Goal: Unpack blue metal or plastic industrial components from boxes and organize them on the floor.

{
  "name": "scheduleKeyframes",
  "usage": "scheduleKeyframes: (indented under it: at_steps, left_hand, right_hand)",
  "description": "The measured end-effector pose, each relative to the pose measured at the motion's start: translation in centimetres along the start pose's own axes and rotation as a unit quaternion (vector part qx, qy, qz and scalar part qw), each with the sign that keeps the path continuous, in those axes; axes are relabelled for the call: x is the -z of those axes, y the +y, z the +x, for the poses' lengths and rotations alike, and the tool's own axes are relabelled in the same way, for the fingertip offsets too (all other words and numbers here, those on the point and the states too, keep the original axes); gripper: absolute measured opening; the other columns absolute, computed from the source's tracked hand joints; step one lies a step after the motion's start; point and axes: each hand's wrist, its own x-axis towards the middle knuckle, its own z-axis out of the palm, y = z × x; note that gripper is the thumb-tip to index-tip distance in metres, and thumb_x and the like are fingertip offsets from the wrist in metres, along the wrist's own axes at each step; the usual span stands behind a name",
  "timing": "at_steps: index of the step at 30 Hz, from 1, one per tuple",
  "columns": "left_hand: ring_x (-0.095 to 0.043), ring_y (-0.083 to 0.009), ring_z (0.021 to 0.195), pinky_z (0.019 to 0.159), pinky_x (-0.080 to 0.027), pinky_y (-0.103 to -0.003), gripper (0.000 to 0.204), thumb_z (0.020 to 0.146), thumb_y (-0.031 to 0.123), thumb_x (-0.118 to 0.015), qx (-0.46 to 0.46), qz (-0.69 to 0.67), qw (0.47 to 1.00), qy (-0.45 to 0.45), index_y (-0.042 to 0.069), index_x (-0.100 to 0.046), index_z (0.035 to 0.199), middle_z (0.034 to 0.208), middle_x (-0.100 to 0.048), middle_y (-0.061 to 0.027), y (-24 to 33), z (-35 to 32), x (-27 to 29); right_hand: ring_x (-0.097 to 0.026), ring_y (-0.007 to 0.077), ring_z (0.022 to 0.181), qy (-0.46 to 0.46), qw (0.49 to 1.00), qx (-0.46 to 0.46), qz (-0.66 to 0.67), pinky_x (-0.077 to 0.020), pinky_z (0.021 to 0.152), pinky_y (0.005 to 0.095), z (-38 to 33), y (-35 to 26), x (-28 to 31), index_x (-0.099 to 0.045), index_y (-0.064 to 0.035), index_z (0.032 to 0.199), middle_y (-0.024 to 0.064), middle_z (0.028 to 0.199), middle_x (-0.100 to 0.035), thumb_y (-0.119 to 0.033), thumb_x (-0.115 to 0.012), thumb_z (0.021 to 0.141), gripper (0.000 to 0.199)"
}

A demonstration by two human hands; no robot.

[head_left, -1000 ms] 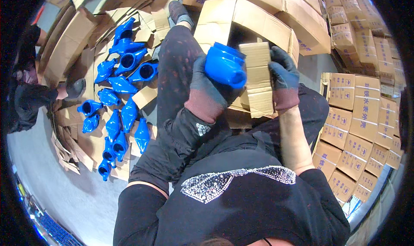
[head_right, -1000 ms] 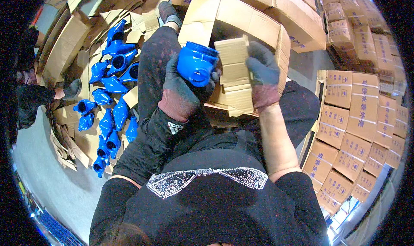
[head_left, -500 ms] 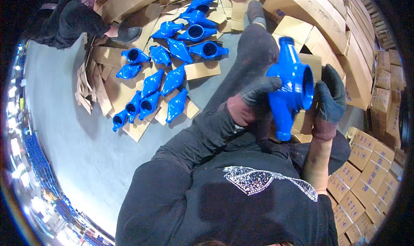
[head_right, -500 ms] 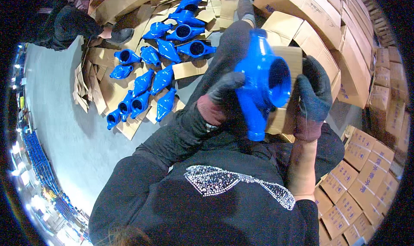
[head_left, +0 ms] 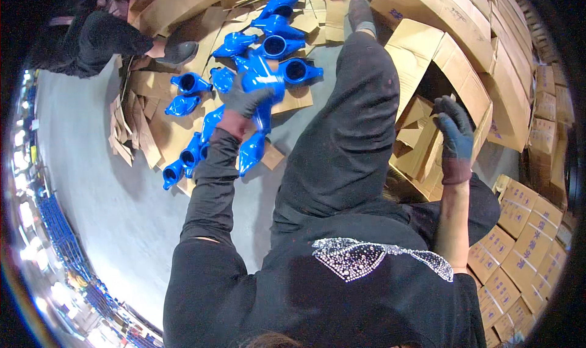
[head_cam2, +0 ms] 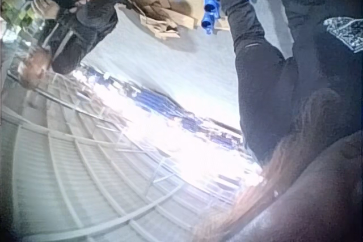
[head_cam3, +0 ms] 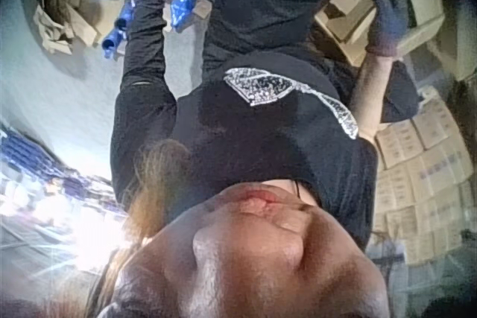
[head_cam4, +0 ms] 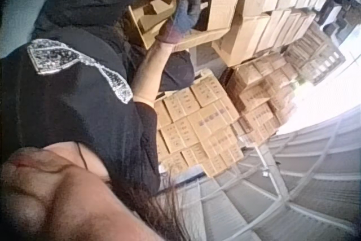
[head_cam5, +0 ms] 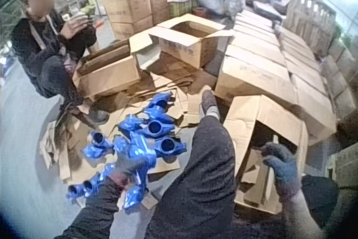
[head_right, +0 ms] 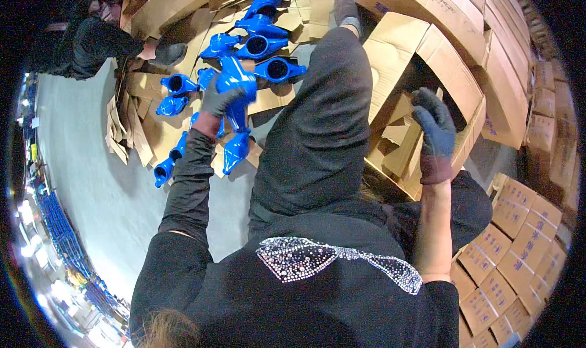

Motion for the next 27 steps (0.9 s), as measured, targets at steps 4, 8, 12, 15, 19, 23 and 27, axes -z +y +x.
scheduleKeyframes:
  at_steps: [4, 8, 12, 15, 19, 23, 27]
  left_hand:
    - [-0.052, -0.0292, 0.111, 0.096, -0.041, -0.036, 0.09, 0.057, 0.036, -0.08, -0.023, 0.159, 0.981, -0.108, 0.002, -0.041, 0.13, 0.123, -0.051, -0.0195, -3.5, 0.4, -5.3]
    - [-0.051, -0.0333, 0.115, 0.099, -0.039, -0.038, 0.088, 0.06, 0.035, -0.077, -0.061, 0.244, 0.959, -0.131, 0.003, -0.04, 0.133, 0.126, -0.05, -0.0211, -8.3, 2.2, -8.2]
    - [-0.043, -0.0328, 0.123, 0.102, -0.035, -0.04, 0.086, 0.062, 0.039, -0.075, -0.047, 0.276, 0.95, -0.136, 0.006, -0.04, 0.134, 0.129, -0.048, -0.0213, -8.3, 3.1, -9.1]
    - [-0.038, -0.0346, 0.126, 0.105, -0.03, -0.041, 0.086, 0.067, 0.044, -0.071, -0.051, 0.349, 0.924, -0.144, 0.008, -0.036, 0.137, 0.134, -0.042, -0.0223, -9.4, 3.0, -8.9]
    - [-0.043, -0.0398, 0.121, 0.097, -0.039, -0.045, 0.08, 0.076, 0.047, -0.062, -0.03, 0.421, 0.898, -0.125, 0.013, -0.03, 0.141, 0.137, -0.035, -0.0247, -10.5, 2.4, -10.0]
    - [-0.047, -0.0395, 0.116, 0.09, -0.044, -0.046, 0.076, 0.078, 0.045, -0.061, 0.026, 0.416, 0.903, -0.107, 0.013, -0.031, 0.139, 0.135, -0.037, -0.0245, -10.4, 1.0, -9.9]
    - [-0.05, -0.0368, 0.112, 0.087, -0.045, -0.043, 0.07, 0.079, 0.041, -0.061, 0.019, 0.34, 0.936, -0.091, 0.01, -0.035, 0.136, 0.131, -0.041, -0.0229, -7.4, -0.2, -11.2]
  right_hand:
    - [-0.057, 0.0149, 0.094, -0.001, 0.991, -0.091, -0.097, -0.045, 0.083, 0.0261, 0.5, 5.6, 2.4, -0.058, -0.0018, 0.117, 0.0068, 0.107, -0.062, -0.013, -0.06, 0.082, 0.036]
    - [-0.056, 0.0133, 0.096, -0.048, 0.969, -0.172, -0.17, -0.0458, 0.081, 0.0247, 1.7, 10.7, 3.1, -0.059, -0.0018, 0.114, 0.0051, 0.108, -0.061, -0.016, -0.06, 0.082, 0.035]
    - [-0.059, 0.0219, 0.097, -0.019, 0.974, -0.104, -0.199, -0.0458, 0.085, 0.0302, 4.0, 16.6, 4.4, -0.058, 0.0003, 0.114, 0.0149, 0.107, -0.063, -0.023, -0.06, 0.081, 0.041]
    - [-0.058, 0.0285, 0.099, 0.018, 0.96, -0.1, -0.26, -0.0438, 0.091, 0.0357, 5.4, 16.4, 3.6, -0.056, -0.0007, 0.117, 0.0165, 0.114, -0.059, -0.02, -0.057, 0.08, 0.042]
    - [-0.045, 0.033, 0.119, 0.082, 0.892, 0.07, -0.439, -0.0338, 0.103, 0.0387, 8.9, 17.9, 4.5, -0.051, -0.0049, 0.123, 0.0183, 0.127, -0.05, -0.02, -0.06, 0.075, 0.051]
    - [-0.052, 0.0337, 0.109, 0.071, 0.759, 0.002, -0.647, -0.0403, 0.095, 0.0416, 10.8, 18.9, 4.0, -0.049, -0.0105, 0.125, 0.0171, 0.116, -0.056, -0.032, -0.064, 0.071, 0.06]
    - [-0.055, 0.0347, 0.106, -0.13, 0.757, -0.177, -0.615, -0.0418, 0.093, 0.0434, 11.1, 19.5, 4.0, -0.055, -0.0096, 0.115, 0.0172, 0.116, -0.057, -0.028, -0.062, 0.073, 0.045]
